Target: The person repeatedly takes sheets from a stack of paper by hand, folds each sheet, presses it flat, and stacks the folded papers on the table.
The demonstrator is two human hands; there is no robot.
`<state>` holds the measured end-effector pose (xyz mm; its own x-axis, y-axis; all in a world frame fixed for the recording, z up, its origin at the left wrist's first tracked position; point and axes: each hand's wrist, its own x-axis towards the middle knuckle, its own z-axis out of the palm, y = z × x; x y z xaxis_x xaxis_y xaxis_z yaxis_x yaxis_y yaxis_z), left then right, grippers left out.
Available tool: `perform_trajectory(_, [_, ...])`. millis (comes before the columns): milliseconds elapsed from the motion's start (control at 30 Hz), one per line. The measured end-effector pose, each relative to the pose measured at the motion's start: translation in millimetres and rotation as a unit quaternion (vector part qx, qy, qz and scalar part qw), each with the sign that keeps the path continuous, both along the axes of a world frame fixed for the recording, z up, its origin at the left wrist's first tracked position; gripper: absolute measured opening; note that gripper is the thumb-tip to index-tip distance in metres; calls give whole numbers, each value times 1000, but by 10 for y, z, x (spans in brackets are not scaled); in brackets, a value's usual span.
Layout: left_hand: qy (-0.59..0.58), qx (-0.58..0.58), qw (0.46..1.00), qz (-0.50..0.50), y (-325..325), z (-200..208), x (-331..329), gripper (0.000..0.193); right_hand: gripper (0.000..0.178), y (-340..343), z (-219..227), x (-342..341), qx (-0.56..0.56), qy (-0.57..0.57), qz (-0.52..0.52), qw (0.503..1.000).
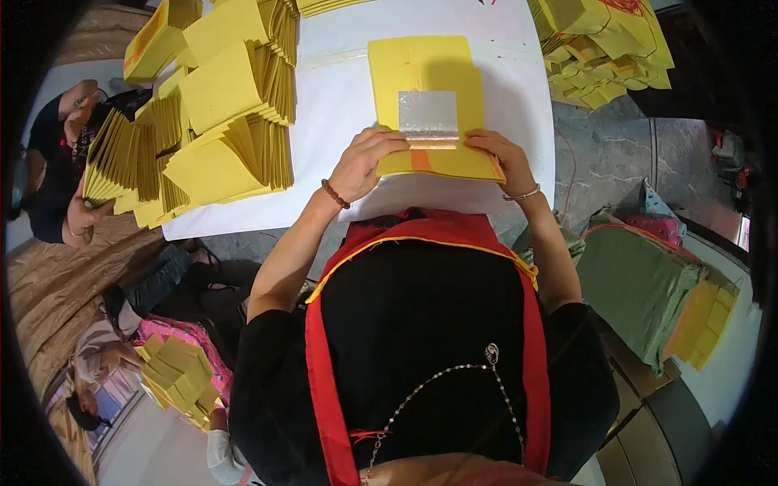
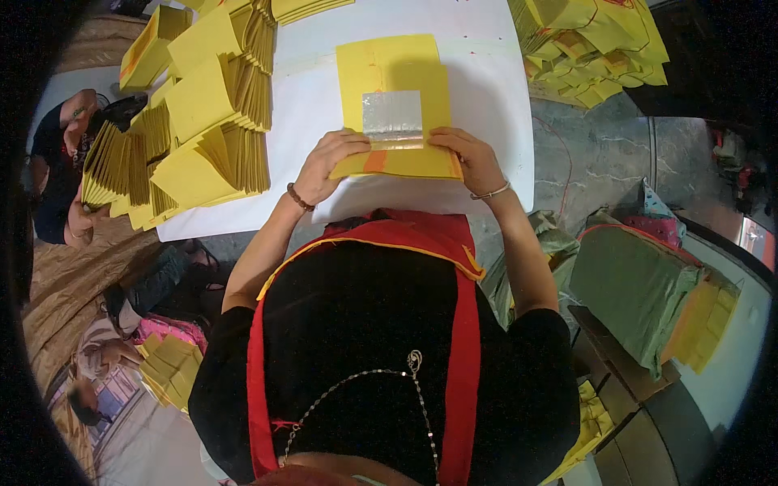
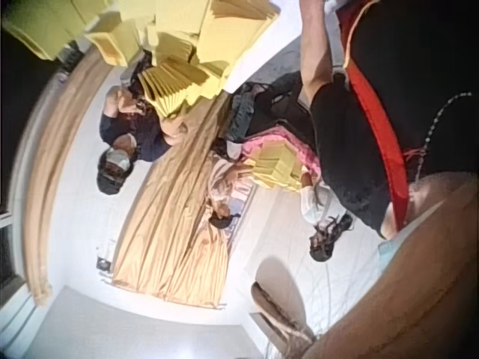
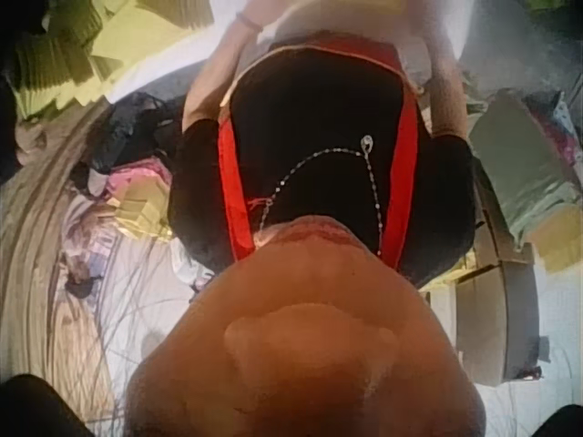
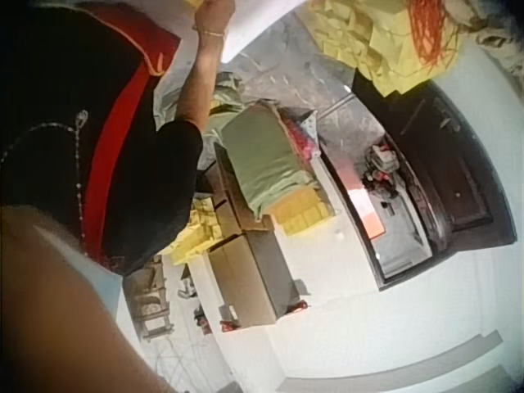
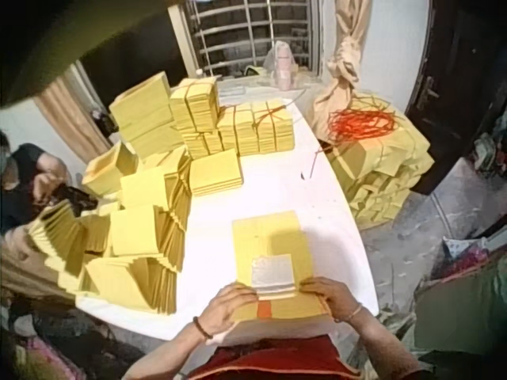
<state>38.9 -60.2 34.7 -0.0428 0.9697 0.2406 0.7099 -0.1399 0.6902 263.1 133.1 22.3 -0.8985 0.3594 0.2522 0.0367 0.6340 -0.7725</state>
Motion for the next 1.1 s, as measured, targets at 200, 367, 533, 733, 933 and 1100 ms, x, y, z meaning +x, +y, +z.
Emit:
perform_trajectory(200, [-166, -160, 951, 208, 155, 66, 110, 24, 23, 56, -29, 11, -243, -145, -79, 956])
perform_trajectory(367, [-251, -79, 919, 294, 318, -172, 153, 27, 22, 19, 16, -200, -308, -74, -152, 936])
perform_trajectory(533, [-226, -112, 906, 339, 474, -87, 124, 26, 23, 87, -33, -268, -369, -66, -182, 909])
perform_trajectory(733, [-213, -142, 901, 349, 572, -171, 10, 28, 29, 122, -66, -336, -357, -132, -230, 896])
perform_trajectory(933, [-347, -180, 852, 349, 615, -286, -121, 19, 32, 74, -182, -423, -362, -96, -296, 879])
perform_trajectory(1100, [-336, -174, 846, 376, 676, -8, -78, 21, 33, 96, -140, -455, -328, -110, -302, 888])
